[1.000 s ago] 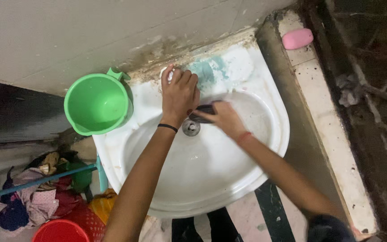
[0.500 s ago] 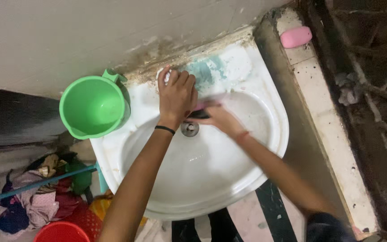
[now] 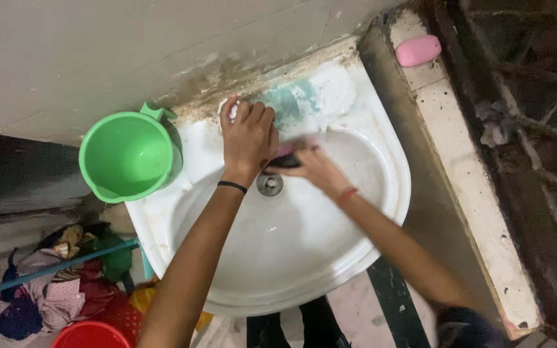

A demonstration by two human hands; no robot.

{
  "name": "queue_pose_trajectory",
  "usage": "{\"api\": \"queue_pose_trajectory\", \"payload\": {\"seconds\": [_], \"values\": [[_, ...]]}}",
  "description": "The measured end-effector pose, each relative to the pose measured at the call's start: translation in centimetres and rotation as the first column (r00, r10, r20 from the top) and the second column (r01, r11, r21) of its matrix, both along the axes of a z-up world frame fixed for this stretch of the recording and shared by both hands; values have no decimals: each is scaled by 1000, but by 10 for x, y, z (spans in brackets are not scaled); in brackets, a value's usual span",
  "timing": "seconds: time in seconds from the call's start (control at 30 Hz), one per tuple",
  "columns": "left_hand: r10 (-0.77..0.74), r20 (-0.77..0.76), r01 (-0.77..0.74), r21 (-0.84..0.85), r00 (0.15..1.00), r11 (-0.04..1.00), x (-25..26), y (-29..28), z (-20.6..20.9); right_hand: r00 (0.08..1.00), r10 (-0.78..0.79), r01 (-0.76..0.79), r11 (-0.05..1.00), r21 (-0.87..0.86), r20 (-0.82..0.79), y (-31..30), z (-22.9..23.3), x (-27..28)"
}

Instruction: The person uses a green mug to scoop water from the tap and pour it into a white sink. They then use a black scrubbing pad to scrub the sink basin and the area around the faucet repeatedly.

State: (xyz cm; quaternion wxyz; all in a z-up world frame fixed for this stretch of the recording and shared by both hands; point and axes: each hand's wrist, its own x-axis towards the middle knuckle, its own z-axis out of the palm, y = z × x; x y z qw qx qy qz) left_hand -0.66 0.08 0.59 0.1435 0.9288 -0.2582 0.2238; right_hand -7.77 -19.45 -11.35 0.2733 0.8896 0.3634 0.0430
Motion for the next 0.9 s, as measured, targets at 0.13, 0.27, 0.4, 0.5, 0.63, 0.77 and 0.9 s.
{"api": "queue_pose_trajectory", "payload": {"seconds": [0.13,0.27,0.4,0.5,0.63,0.77,0.9], "values": [[-3,-9,3,-16,1000,1000,1,1,-2,995,26,-37,993,112,97,-27,4,3],[7,19,-7,-7,1000,1000,4,0,-5,706,-62,621,535,574,-706,69,-60,16],[-9,36,9,-1,999,1000,0,1,1,982,-52,133,876,464,-184,75,-52,-5],[-9,36,9,7,999,1000,3,1,8,926,-103,301,782,545,-362,20,-4,13],[-19,-27,18,-42,999,999,1,0,4,962,-34,87,978,188,-269,-10,16,13],[-28,0,28,-53,1000,998,1,1,4,999,-31,12,911,412,40,56,-36,2],[-22,-17,22,-7,1000,1000,-4,2,3,999,-33,38,967,253,-22,50,-32,-11]]}}
